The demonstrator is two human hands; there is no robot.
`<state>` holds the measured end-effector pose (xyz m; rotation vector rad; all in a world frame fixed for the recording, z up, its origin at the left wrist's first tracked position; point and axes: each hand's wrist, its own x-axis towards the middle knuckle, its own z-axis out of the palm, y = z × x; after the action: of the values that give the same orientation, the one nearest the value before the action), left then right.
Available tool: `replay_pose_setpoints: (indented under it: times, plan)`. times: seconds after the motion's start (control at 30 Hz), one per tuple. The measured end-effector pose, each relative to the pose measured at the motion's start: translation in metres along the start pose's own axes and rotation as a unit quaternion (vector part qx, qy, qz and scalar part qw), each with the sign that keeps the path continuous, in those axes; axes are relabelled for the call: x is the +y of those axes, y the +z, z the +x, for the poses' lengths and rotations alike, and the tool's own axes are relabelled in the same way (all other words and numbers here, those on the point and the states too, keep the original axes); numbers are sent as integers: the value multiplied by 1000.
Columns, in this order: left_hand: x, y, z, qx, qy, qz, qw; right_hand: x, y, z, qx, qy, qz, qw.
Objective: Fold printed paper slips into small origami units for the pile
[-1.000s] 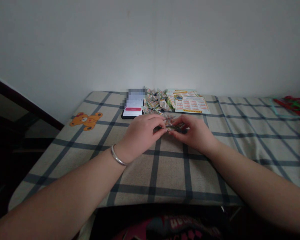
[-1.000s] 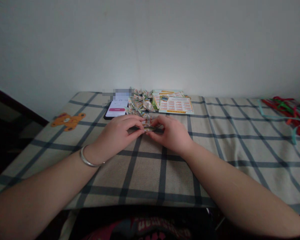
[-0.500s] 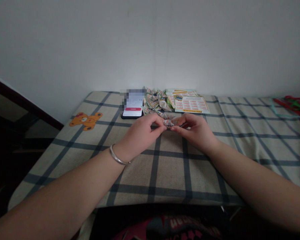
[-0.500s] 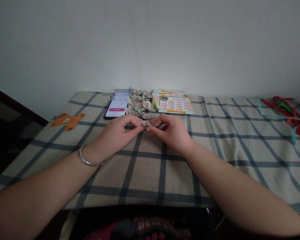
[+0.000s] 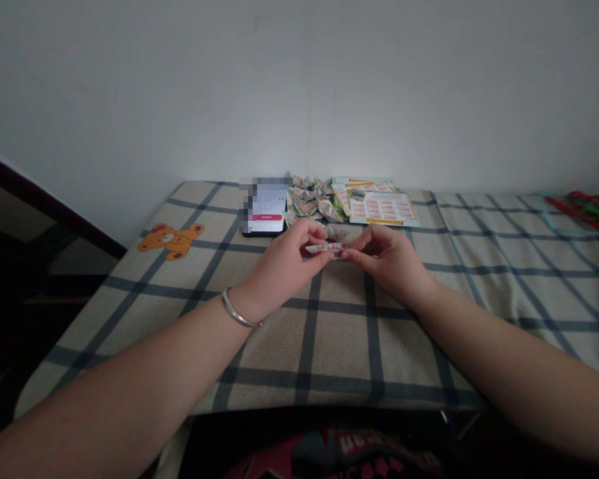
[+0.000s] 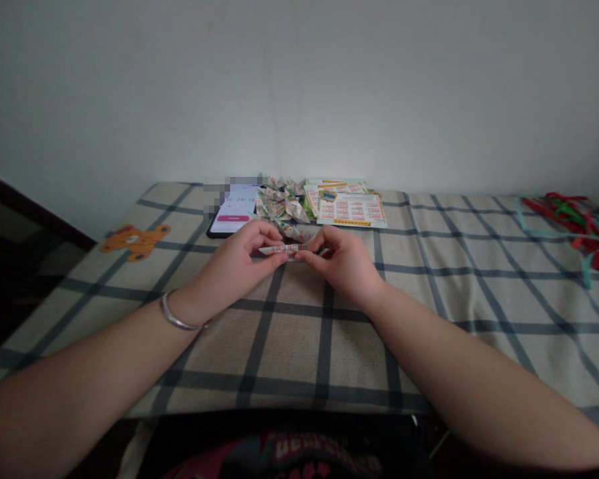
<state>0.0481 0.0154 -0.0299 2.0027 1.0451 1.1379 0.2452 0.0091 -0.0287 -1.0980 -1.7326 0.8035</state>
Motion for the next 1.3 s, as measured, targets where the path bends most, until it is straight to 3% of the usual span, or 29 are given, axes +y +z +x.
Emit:
replay_pose_setpoints:
  times: [0.17,0.4,0.6,0.87,1.03,1.2,1.3]
  plan:
    - [0,1,0,-14,15,27,999,1,2,-1,11,16,8,1000]
    - [6,0,0,-14,37,50,998,-1,-1,-2,-33,-14,-84,996]
    - [8,0,1,-33,19,46,998,3,0,-2,-42,4,-18,999]
    - [11,-5,-1,-72,-11,84,994,2,-2,0,-56,-9,-28,998]
    - [17,-6,0,-84,-14,105,991,-1,-4,0,-112,-37,-97,988]
    - [17,-7,0,-93,-29,119,988,-6,-7,-1,-112,-70,-177,975]
    - [14,-9,2,-126,-33,122,984,-9,-7,-2,-127,-77,-219,964]
